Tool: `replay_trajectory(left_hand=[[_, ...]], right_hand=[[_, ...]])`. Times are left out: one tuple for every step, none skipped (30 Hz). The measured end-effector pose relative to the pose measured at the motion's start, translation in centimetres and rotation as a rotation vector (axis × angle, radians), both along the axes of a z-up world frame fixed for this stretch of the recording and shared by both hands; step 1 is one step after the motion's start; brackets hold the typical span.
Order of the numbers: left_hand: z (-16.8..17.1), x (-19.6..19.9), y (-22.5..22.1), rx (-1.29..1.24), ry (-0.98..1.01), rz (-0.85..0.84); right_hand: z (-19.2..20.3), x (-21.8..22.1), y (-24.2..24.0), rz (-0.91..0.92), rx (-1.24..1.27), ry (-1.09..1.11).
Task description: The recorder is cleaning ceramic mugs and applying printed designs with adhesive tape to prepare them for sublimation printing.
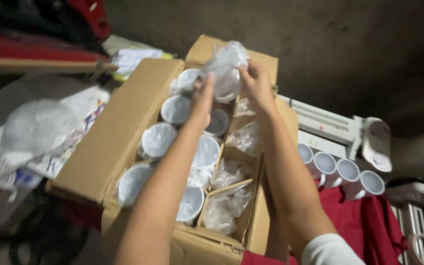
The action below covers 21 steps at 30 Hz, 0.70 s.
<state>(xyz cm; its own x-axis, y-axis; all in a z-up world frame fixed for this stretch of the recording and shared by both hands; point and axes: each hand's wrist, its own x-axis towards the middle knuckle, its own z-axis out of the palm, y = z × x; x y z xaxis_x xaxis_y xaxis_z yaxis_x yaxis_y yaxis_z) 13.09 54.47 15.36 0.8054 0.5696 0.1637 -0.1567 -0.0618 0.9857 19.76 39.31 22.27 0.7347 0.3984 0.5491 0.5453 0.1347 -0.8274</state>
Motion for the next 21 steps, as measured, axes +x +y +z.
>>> replay_trajectory(left_hand=[[1.3, -0.8, 0.5, 0.002, -0.009, -0.026], [2.7, -1.7, 1.2, -0.336, -0.127, -0.229], [4.0, -2.6, 2.0, -0.673, -0.242, -0.435], [3.6, -2.6, 2.9, -0.674, -0.242, -0.438], [3.1, -2.6, 3.9, -0.723, -0.306, -0.5], [2.3, -3.1, 5.1, -0.773, -0.365, -0.548], [2.1, -3.7, 5.8, -0.775, -0.36, -0.537], [2.1, -4.0, 6.3, -0.849, -0.364, -0.527], [2.1, -4.2, 6.7, -0.922, -0.368, -0.516], [2.0, -3.9, 6.9, -0.922, -0.371, -0.513], [1.9, -3.6, 7.0, -0.909, -0.391, -0.512], [1.5, -3.5, 7.0, -0.9, -0.403, -0.51], [1.2, -3.5, 6.9, -0.903, -0.397, -0.507], [1.1, -3.1, 6.9, -0.852, -0.407, -0.515], [1.1, -2.8, 6.8, -0.801, -0.417, -0.523], [1.3, -3.0, 6.7, -0.802, -0.414, -0.522], [1.4, -3.2, 6.6, -0.815, -0.405, -0.516], [1.5, -3.3, 6.2, -0.831, -0.395, -0.513], [1.9, -3.6, 5.9, -0.836, -0.391, -0.514], [2.6, -3.8, 5.7, -0.877, -0.395, -0.574], [3.2, -3.9, 5.5, -0.918, -0.399, -0.634]], right_hand=[[-0.6, 0.2, 0.5, -0.026, 0.002, -0.009], [-1.1, 0.6, 1.3, 0.008, 0.076, 0.171], [-1.6, 0.9, 2.1, 0.043, 0.153, 0.35], [-1.7, 1.0, 2.6, 0.041, 0.153, 0.348], [-2.0, 0.9, 3.2, 0.078, 0.142, 0.305], [-2.6, 0.6, 4.1, 0.124, 0.129, 0.273], [-1.7, -0.9, 4.8, 0.132, 0.127, 0.283], [-0.6, -2.3, 5.3, -0.008, 0.236, 0.132], [0.5, -3.6, 5.8, -0.148, 0.342, -0.02], [0.6, -4.9, 5.9, -0.145, 0.342, -0.02], [0.7, -6.2, 5.9, -0.09, 0.192, -0.001], [0.5, -7.9, 5.7, -0.038, 0.04, 0.025], [-0.9, -7.0, 5.5, -0.039, 0.038, 0.031], [-2.0, -5.8, 5.3, -0.117, 0.049, -0.082], [-3.1, -4.6, 5.1, -0.195, 0.059, -0.195], [-3.2, -4.3, 4.9, -0.196, 0.059, -0.193], [-3.4, -4.1, 4.8, -0.191, 0.204, -0.097], [-3.6, -3.7, 4.4, -0.189, 0.345, 0.0], [-3.0, -4.7, 4.3, -0.193, 0.342, 0.002], [-2.2, -5.5, 4.3, -0.25, 0.349, -0.082], [-1.5, -6.3, 4.3, -0.306, 0.354, -0.167]])
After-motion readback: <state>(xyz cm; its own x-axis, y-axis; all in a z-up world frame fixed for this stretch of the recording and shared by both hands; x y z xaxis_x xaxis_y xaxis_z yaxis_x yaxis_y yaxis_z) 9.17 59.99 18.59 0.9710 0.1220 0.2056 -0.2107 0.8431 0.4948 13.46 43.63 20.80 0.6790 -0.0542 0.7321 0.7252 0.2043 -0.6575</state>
